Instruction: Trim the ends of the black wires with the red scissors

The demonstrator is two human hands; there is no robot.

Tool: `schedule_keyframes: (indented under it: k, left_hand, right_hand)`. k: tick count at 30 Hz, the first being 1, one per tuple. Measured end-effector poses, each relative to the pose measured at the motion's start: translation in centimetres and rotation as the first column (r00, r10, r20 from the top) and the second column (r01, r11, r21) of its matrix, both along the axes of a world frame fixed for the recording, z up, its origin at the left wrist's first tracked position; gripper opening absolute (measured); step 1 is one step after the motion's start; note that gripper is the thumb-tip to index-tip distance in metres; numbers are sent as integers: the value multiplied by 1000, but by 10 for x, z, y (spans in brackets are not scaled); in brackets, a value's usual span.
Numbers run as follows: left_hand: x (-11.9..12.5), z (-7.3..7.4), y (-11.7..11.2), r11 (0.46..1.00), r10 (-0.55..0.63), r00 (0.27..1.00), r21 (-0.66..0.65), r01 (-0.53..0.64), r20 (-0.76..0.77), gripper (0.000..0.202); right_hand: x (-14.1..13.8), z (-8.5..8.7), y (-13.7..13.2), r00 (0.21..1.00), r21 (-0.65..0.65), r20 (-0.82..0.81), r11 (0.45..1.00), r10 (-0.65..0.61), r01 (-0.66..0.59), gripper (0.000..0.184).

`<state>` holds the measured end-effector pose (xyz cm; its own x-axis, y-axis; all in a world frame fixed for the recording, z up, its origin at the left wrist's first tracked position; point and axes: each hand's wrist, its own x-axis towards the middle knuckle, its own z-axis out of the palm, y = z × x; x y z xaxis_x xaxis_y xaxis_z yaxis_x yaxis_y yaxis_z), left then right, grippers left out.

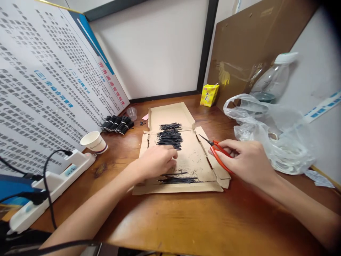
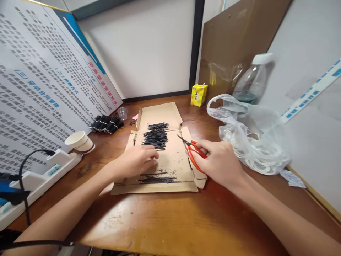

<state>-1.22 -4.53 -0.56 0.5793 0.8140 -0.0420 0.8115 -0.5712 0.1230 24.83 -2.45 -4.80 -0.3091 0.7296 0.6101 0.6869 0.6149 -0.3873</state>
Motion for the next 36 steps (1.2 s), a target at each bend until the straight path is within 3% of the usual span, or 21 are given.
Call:
schedule_keyframes:
  k: [4, 11, 15, 23, 27, 31, 36]
  left_hand:
    - [2, -10, -32, 998, 10, 999, -62, -8, 37, 11]
    - [12, -29, -33, 995, 91, 992, -51, -87, 84, 14]
    - [13, -28, -39, 997, 74, 996, 7, -74, 39, 16]
    - [2, -33, -35, 992, 125, 958, -64, -113, 259, 12]
    - [1, -36, -28, 996, 83, 939, 4, -90, 333, 14]
    - [1, -31, -27, 996, 36, 936, 69, -64, 349, 19]
    - [6, -20, -32, 990, 76, 910, 74, -116, 407, 16]
  right_hand:
    - [-3, -2, -4, 999, -24, 42, 1000, 12, -11, 27]
    - [-6, -3, -9, 991, -67, 62, 992, 116, -111, 22]
    - [-7, -4, -13, 981, -53, 86, 984, 175, -171, 19]
    - [-8, 0, -17, 953, -58, 180, 970, 242, -236, 21]
    - [-9, 2, -21, 933, -78, 215, 958, 288, -277, 17]
    - [-9, 6, -23, 938, -76, 154, 950, 310, -301, 15]
    - [-9, 7, -23, 942, -78, 150, 953, 300, -291, 14]
